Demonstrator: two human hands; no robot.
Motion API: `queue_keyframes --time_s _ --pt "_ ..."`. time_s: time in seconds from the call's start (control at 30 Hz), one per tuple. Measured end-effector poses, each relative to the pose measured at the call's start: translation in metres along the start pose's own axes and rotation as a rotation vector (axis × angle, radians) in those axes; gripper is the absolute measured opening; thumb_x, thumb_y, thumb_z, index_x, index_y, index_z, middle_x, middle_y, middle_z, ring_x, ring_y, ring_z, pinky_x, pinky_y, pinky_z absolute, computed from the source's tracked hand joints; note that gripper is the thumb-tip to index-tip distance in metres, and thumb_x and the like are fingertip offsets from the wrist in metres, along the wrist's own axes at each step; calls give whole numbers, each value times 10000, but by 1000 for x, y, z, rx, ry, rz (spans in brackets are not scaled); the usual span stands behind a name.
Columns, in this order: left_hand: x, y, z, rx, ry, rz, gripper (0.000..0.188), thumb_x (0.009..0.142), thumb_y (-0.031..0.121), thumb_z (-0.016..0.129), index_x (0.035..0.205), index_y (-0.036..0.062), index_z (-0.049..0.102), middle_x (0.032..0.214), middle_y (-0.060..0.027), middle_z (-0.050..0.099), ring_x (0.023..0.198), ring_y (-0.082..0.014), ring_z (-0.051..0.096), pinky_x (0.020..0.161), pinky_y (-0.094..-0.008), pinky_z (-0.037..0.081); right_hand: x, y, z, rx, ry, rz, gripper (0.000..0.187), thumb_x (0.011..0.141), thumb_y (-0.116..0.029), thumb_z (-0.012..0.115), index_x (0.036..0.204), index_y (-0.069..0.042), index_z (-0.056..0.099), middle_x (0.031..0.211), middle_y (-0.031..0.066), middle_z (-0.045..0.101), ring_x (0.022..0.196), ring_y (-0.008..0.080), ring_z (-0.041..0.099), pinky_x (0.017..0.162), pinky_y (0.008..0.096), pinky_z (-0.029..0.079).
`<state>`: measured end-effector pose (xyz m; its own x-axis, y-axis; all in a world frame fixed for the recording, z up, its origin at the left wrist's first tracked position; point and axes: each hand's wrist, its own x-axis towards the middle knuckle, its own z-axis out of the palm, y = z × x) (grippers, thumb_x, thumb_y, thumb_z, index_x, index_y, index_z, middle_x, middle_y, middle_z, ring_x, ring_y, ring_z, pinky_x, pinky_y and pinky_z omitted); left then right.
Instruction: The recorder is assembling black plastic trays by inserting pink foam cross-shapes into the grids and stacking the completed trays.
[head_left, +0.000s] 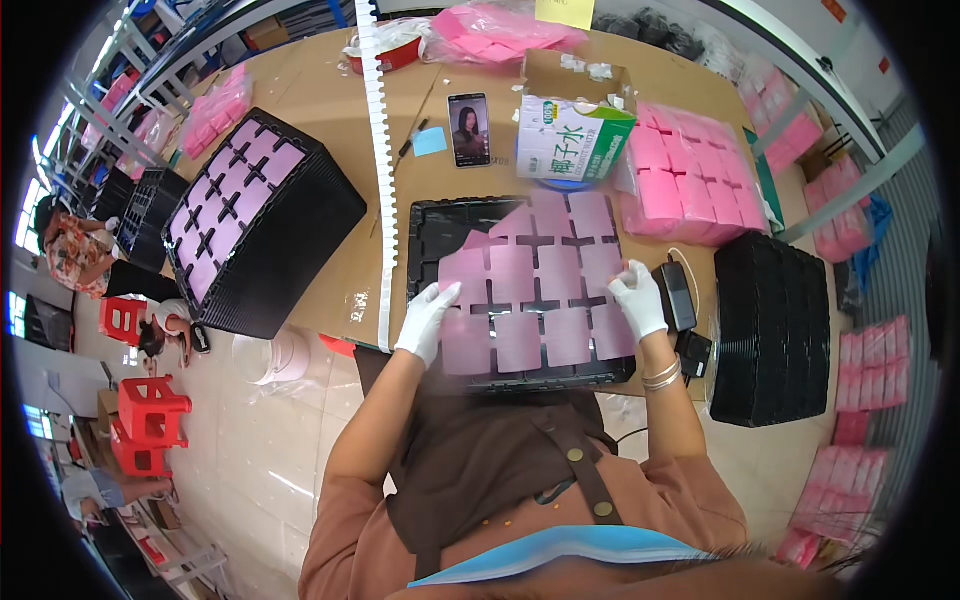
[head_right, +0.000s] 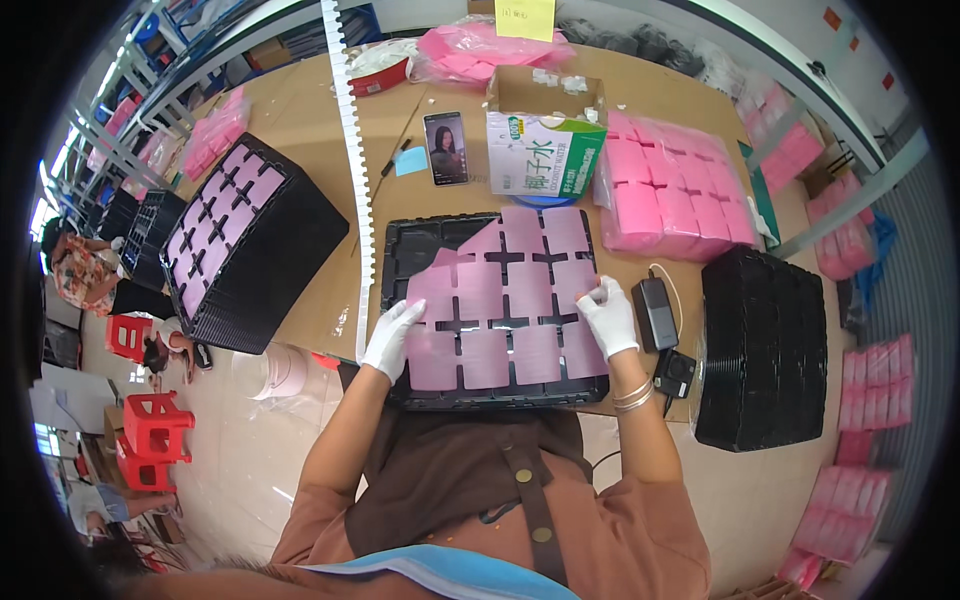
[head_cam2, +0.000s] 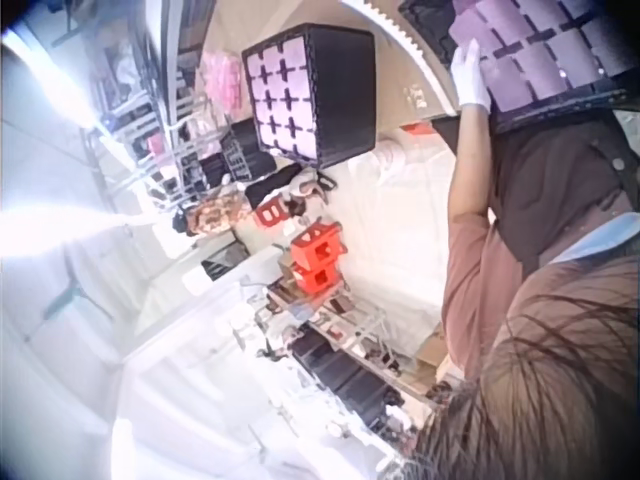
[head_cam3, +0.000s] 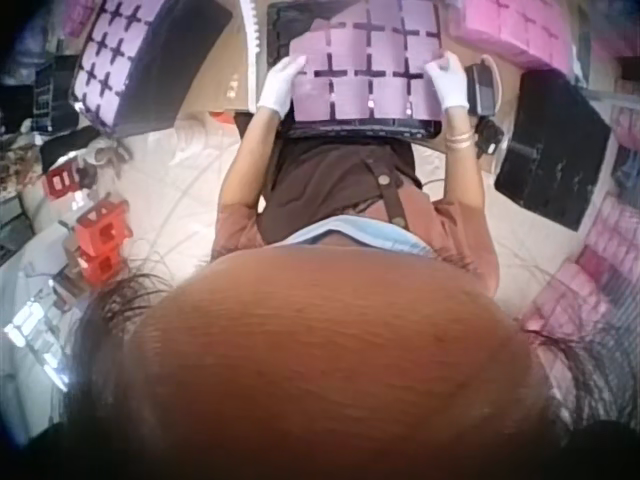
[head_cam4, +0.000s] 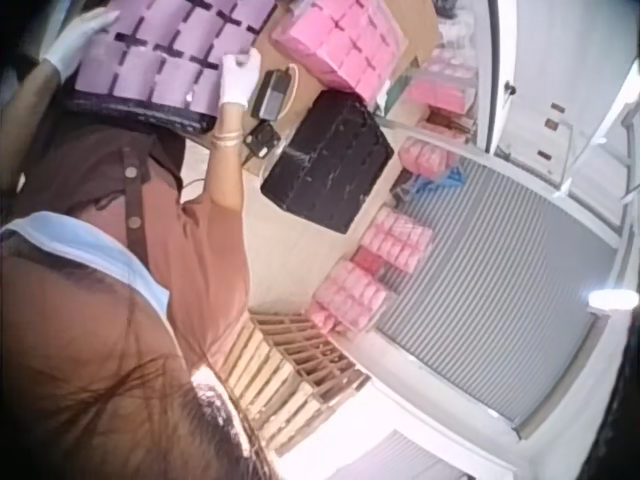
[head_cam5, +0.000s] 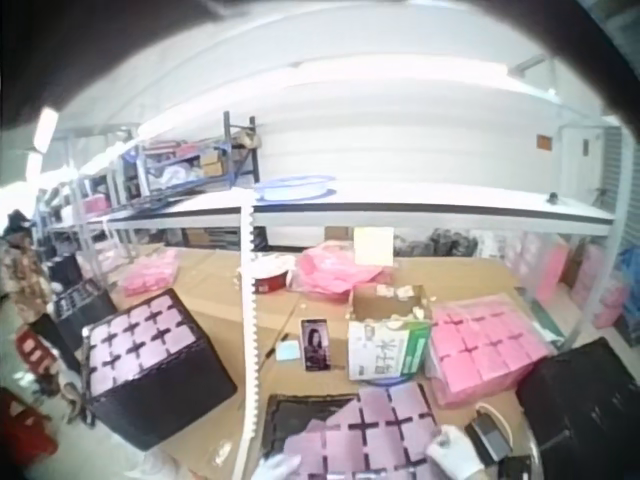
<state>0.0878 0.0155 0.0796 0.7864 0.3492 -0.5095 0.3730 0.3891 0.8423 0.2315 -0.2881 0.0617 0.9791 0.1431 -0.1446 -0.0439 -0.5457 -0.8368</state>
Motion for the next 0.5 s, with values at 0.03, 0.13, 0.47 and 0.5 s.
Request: queue_keyframes --time_s 0.03,0.13,0.47,0.5 --pt "0 0 1 20 -62 96 293 910 181 613 1154 22 574 1053 -22 618 966 -90 565 845 -252 455 2 5 3 -188 51 -141 550 801 -210 714 1253 36 521 996 149 621 771 231 612 726 335 514" --pt "-11 11 15 170 -176 385 464 883 47 608 1323 -19 478 1209 -63 589 1068 -107 545 916 -261 438 -2 7 9 -255 49 -173 470 784 -217 713 1168 25 592 947 136 642 807 243 628 751 344 500" --pt "-8 4 -45 285 -35 23 385 914 232 591 1238 28 548 974 -6 605 727 -63 512 628 -236 465 -33 -31 16 -154 -268 -73 340 848 -225 672 1072 29 638 892 154 690 798 224 662 750 308 507" --pt "-9 6 -40 291 -27 -7 385 914 245 595 1230 27 556 954 -2 600 708 -63 506 614 -235 462 -32 -30 18 -141 -243 -79 332 850 -220 670 1071 25 640 892 153 690 795 219 662 747 306 507"
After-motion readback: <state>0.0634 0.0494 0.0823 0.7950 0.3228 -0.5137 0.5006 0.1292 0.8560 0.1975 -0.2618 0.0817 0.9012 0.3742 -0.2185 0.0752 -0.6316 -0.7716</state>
